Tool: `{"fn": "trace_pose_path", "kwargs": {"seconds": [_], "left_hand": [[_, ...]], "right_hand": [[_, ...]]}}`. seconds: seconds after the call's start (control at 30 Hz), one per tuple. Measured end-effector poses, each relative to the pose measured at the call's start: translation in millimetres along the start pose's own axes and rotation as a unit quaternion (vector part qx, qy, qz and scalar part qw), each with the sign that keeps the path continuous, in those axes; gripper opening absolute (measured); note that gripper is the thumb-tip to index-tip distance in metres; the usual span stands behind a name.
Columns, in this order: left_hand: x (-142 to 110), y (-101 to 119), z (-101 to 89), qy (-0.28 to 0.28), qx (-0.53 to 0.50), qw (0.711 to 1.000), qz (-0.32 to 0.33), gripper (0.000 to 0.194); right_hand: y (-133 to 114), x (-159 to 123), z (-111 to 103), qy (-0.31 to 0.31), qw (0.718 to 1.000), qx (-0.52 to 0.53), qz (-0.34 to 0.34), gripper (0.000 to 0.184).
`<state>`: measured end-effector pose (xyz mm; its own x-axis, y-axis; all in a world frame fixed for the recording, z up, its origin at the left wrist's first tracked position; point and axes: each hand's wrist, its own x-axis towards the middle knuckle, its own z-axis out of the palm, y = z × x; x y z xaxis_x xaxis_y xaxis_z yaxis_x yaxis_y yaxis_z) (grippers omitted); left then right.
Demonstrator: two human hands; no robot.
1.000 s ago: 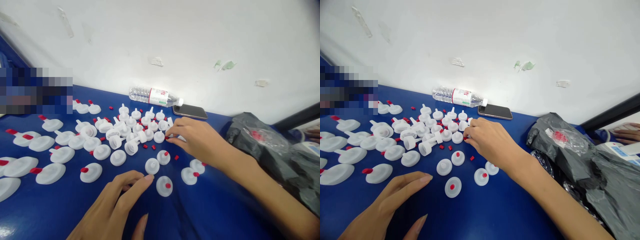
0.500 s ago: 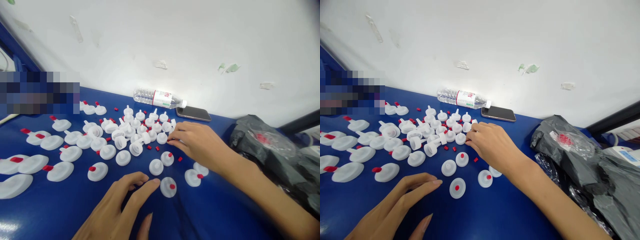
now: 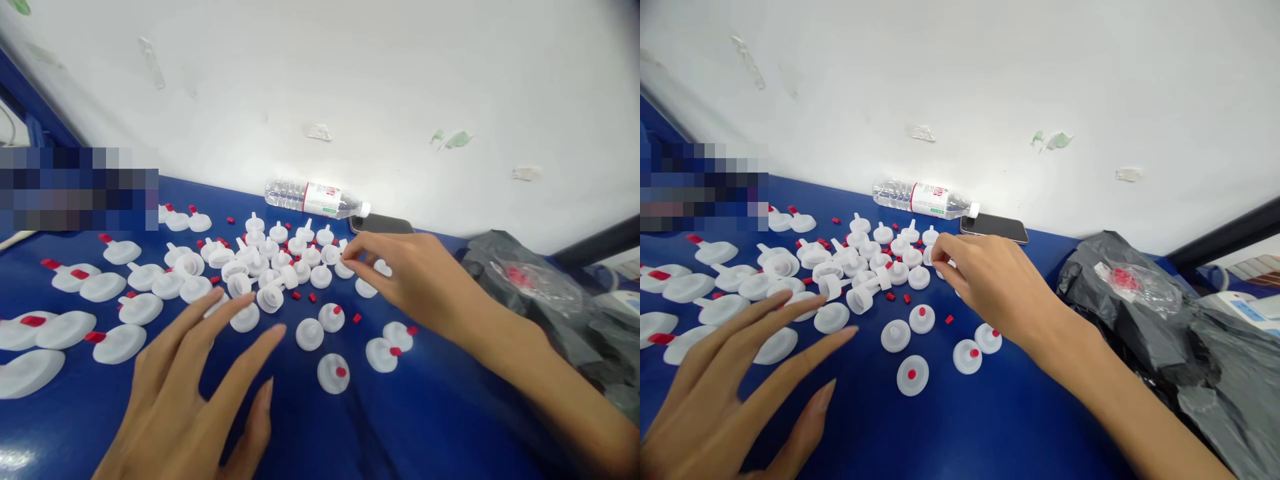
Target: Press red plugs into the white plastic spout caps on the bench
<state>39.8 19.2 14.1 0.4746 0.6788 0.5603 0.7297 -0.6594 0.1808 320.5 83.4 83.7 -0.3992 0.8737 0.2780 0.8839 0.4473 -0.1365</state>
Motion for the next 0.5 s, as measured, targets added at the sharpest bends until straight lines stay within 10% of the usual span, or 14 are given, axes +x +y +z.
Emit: {"fn": "trace_pose_path", "kwargs": {"seconds": [0.5], "left_hand": [[-10.2,2.8,9.4,-0.014,-0.032,0.996,0.078,0.040]], "right_hand": [[-48.9,-14.1,-0.1,-0.036,0.974,0.185,-0.125,0.020]]}}
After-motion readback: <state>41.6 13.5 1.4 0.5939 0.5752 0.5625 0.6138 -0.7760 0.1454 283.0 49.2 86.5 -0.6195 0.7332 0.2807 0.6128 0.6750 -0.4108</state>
